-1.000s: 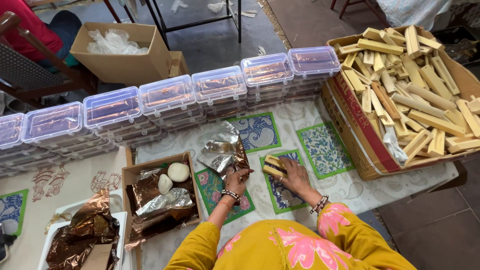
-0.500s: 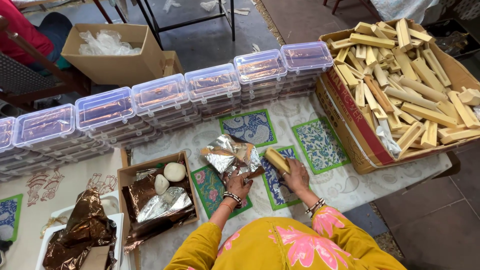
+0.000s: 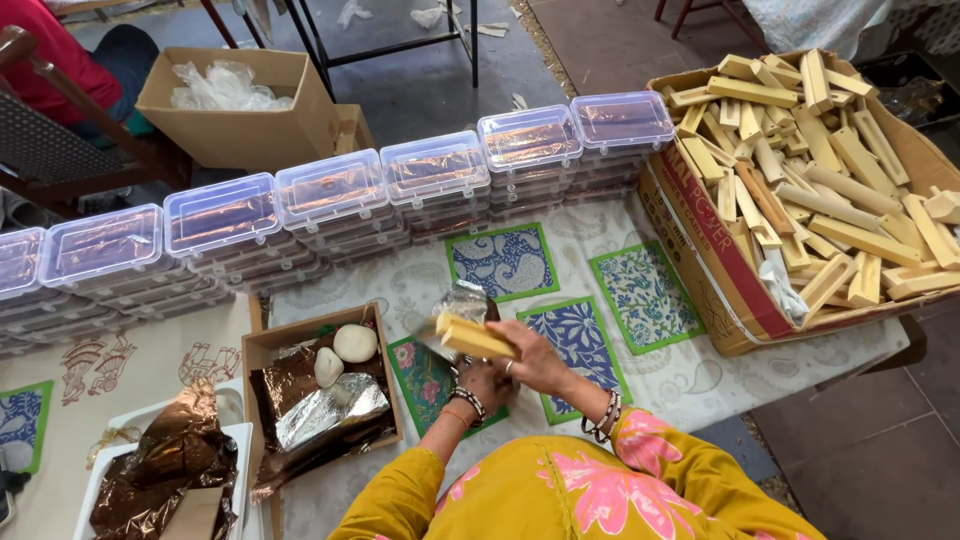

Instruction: The recorder is seen wiping rectangular wooden blocks with a cloth and then wrapping them in shiny foil paper.

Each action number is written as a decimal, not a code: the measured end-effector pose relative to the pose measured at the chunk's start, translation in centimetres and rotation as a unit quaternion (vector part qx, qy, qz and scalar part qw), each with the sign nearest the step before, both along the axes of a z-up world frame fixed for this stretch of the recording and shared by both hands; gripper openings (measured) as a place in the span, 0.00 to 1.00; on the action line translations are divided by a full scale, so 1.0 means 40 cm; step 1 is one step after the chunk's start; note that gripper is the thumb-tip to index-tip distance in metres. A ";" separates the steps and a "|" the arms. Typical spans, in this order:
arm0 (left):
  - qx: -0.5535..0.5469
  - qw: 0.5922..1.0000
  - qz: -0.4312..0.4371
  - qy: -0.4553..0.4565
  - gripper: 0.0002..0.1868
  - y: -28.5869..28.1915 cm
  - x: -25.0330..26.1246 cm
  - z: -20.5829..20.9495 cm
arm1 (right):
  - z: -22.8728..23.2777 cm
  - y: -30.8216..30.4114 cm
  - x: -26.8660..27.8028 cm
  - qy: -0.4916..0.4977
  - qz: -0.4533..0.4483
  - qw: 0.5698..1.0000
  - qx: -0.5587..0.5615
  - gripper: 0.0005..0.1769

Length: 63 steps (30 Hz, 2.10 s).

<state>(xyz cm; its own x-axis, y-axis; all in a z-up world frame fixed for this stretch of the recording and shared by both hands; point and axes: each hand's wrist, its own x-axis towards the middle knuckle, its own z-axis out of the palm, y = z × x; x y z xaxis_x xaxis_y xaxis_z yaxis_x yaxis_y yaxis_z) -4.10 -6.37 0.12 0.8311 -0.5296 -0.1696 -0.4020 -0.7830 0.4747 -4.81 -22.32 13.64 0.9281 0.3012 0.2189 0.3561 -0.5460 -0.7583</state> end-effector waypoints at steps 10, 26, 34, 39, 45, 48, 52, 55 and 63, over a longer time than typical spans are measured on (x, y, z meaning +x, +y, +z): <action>-0.139 0.982 -0.080 -0.096 0.10 0.038 -0.060 -0.051 | -0.205 -0.051 0.030 0.024 -0.052 0.962 -0.267 0.31; -0.488 0.807 0.256 0.213 0.28 0.010 0.005 -0.196 | -0.212 -0.050 0.031 0.074 -0.076 0.969 -0.224 0.33; -0.487 0.823 0.209 0.202 0.35 0.015 0.037 -0.259 | -0.344 -0.065 0.013 -0.009 -0.086 0.938 -0.337 0.38; -0.477 0.843 0.194 0.154 0.28 -0.006 0.064 -0.330 | -0.229 -0.060 -0.009 0.008 -0.075 0.947 -0.313 0.40; -0.527 0.781 0.252 0.221 0.39 -0.027 0.052 -0.275 | -0.224 -0.075 0.001 0.059 -0.067 0.949 -0.301 0.40; -0.541 0.743 0.285 0.271 0.34 -0.024 0.039 -0.252 | -0.229 -0.092 0.007 0.070 -0.072 0.959 -0.265 0.39; -0.564 0.741 0.239 0.275 0.22 -0.023 0.059 -0.331 | -0.206 -0.097 0.022 0.038 -0.073 0.972 -0.220 0.40; -0.556 0.787 0.179 0.198 0.14 -0.030 0.058 -0.291 | -0.165 -0.072 0.030 0.049 -0.066 0.975 -0.205 0.41; -0.363 0.846 0.331 0.206 0.36 -0.028 0.075 -0.295 | -0.123 -0.050 0.029 0.052 -0.025 0.982 -0.182 0.41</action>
